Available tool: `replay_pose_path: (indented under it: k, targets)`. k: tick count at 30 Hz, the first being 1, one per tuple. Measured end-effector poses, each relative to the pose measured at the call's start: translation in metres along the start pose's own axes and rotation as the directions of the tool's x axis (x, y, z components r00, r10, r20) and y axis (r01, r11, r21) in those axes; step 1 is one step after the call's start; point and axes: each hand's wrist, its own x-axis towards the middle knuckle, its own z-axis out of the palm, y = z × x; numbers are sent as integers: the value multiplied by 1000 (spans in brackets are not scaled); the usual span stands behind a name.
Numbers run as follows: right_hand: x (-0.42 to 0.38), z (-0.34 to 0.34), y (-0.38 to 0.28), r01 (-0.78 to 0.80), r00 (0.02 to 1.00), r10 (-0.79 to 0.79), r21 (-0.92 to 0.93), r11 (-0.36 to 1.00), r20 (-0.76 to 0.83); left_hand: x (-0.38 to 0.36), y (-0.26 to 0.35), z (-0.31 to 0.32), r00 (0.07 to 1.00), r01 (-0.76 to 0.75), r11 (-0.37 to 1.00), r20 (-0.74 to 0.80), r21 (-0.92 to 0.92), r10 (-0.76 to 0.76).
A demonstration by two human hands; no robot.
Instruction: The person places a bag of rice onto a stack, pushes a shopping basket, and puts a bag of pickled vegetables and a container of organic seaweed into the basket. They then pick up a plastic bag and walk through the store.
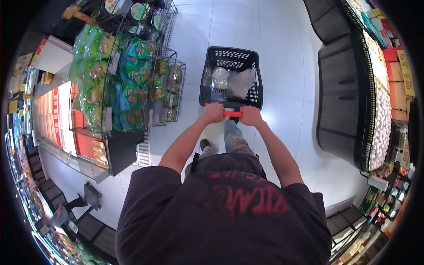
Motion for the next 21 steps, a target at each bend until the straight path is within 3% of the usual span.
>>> replay_pose_path:
  k: [5,9,12,16,21]
  targets:
    - [56,-33,22,52,991,-59,58,997,117,53,-14,-32,998,-8,998,57,66,5]
    - [92,-51,39,78,976,-97,104,992,193,80,-21,-48,999,44,999,0,25,-44]
    - [121,-66,50,154,981,-169,141,978,100,109,-27,-66,999,52,998,-9,31,-51]
    - [154,-77,64,155,969,-169,85,984,182,141,-43,-75,994,72,997,77,36,-74]
    - [194,-94,78,189,963,-201,82,979,181,174,-59,-95,998,56,998,21,-20,-56]
